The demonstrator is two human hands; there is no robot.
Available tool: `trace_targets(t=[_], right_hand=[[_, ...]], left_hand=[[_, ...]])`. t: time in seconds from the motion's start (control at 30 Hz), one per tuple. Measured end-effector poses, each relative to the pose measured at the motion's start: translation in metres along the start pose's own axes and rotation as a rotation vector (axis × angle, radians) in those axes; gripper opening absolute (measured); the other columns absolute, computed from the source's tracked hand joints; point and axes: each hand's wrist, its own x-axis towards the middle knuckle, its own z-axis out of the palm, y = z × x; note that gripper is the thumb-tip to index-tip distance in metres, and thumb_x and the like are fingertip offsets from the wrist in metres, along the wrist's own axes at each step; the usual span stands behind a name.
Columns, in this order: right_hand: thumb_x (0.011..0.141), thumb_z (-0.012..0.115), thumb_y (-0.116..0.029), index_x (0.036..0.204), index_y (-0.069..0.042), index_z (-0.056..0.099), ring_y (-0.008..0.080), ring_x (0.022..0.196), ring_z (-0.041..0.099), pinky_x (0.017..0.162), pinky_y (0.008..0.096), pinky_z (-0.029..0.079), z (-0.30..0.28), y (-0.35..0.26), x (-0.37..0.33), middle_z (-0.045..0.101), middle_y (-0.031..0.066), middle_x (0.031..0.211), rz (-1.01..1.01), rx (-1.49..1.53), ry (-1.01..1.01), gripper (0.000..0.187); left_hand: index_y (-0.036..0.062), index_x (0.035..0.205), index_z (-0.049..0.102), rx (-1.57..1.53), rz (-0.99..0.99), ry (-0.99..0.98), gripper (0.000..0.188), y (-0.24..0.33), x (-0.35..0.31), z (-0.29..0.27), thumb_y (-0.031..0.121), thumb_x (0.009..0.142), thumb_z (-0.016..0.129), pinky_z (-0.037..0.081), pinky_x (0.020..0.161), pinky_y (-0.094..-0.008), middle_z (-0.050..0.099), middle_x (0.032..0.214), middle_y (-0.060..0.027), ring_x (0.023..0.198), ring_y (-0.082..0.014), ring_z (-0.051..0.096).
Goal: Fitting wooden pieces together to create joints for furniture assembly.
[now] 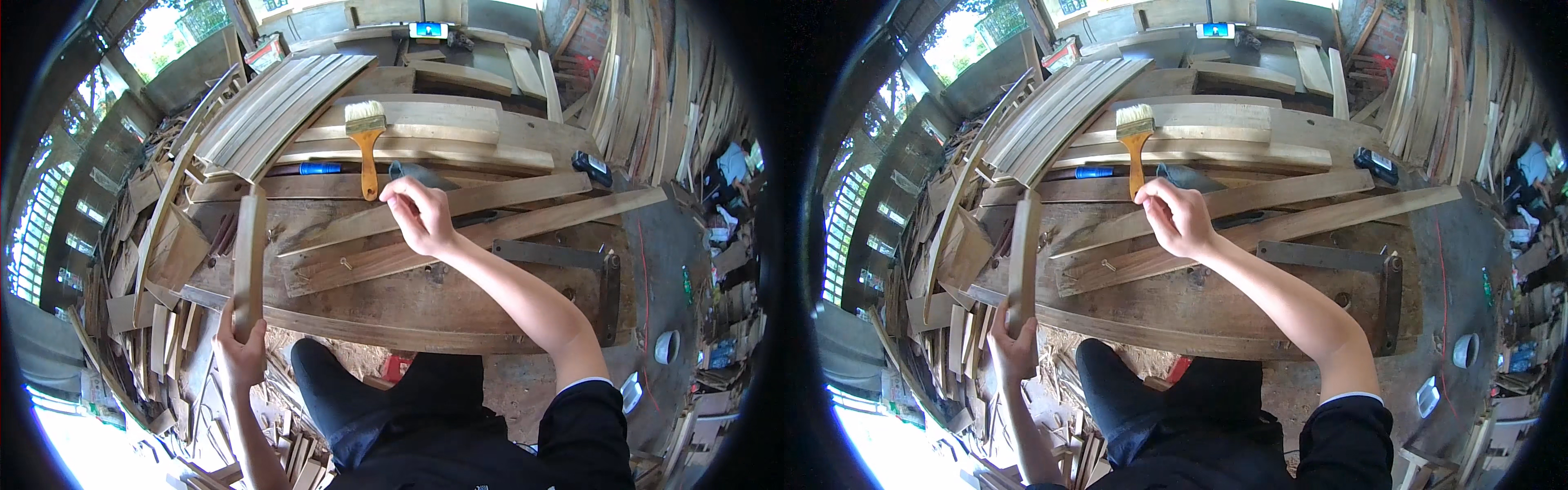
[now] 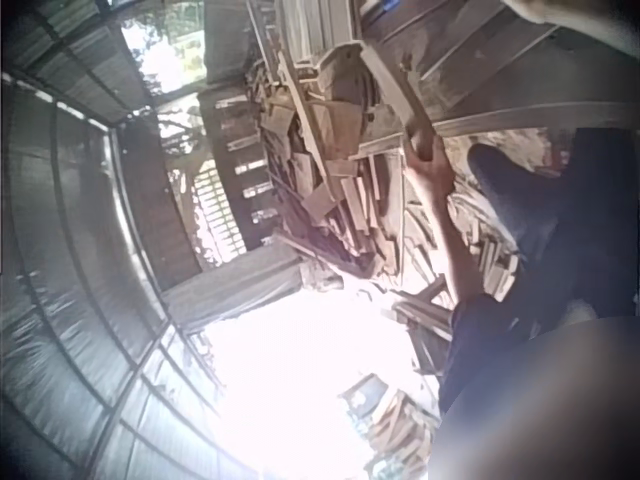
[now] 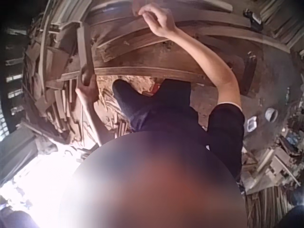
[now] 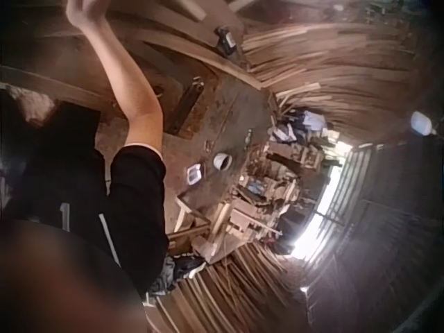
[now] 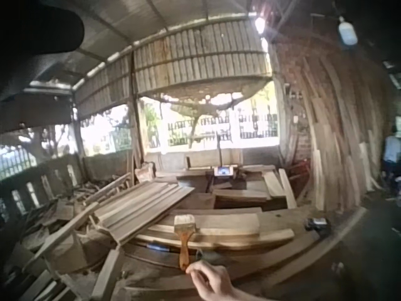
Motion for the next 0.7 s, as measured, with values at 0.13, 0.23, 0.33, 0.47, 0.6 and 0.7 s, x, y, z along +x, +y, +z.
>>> trace_targets(t=[0.13,0.23,0.33,0.47,0.6,0.7], right_hand=[[0.095,0.056,-0.003,0.094,-0.005,0.059,0.0080,0.046,0.048,0.044,0.0261,0.034,0.001,-0.004,-0.002,0.052,0.0007,0.058,-0.030,-0.017,-0.066,0.004],[0.095,0.056,-0.003,0.094,-0.006,0.059,0.0080,0.046,0.048,0.043,0.0264,0.034,-0.001,-0.003,-0.003,0.052,0.0003,0.058,-0.001,-0.031,-0.092,0.004],[0.095,0.057,-0.004,0.094,-0.006,0.059,0.0088,0.045,0.049,0.043,0.0268,0.035,0.002,-0.005,-0.002,0.052,-0.0001,0.058,-0.001,-0.025,-0.115,0.004],[0.095,0.057,-0.005,0.093,-0.008,0.059,0.0097,0.044,0.050,0.042,0.0269,0.037,0.001,-0.006,-0.001,0.053,-0.0005,0.057,-0.033,-0.065,-0.161,0.004],[0.094,0.057,-0.007,0.092,-0.010,0.059,0.0097,0.044,0.052,0.042,0.0265,0.039,0.001,-0.006,-0.002,0.055,-0.0005,0.057,-0.035,-0.111,-0.214,0.004],[0.093,0.058,-0.006,0.092,-0.010,0.059,0.0097,0.045,0.054,0.043,0.0261,0.040,0.001,-0.005,-0.003,0.058,-0.0001,0.059,-0.050,-0.156,-0.268,0.004]], left_hand=[[-0.0028,0.136,0.051,0.059,0.156,-0.024,0.056,-0.015,0.011,0.005,0.014,0.086,0.070,0.053,0.065,-0.0331,0.068,0.079,-0.0161,0.073,-0.0178,0.066],[-0.0026,0.132,0.054,0.081,-0.176,-0.237,0.053,0.019,0.022,-0.002,0.020,0.086,0.070,0.055,0.077,-0.0379,0.070,0.092,-0.0256,0.088,-0.0270,0.071],[-0.0004,0.131,0.056,0.245,0.252,-0.070,0.054,-0.011,0.036,0.008,0.025,0.086,0.069,0.056,0.075,-0.0423,0.072,0.091,-0.0245,0.080,-0.0373,0.073],[-0.0019,0.131,0.057,0.369,0.185,-0.067,0.053,0.012,0.042,0.012,0.024,0.087,0.069,0.054,0.082,-0.0444,0.071,0.094,-0.0270,0.089,-0.0411,0.072],[0.0027,0.133,0.057,0.549,0.090,-0.129,0.057,0.032,0.044,0.014,0.036,0.087,0.067,0.054,0.080,-0.0511,0.069,0.093,-0.0295,0.087,-0.0464,0.068],[0.0019,0.130,0.058,0.577,0.100,-0.125,0.056,0.030,0.048,0.014,0.037,0.087,0.067,0.054,0.080,-0.0510,0.068,0.094,-0.0303,0.088,-0.0463,0.068]])
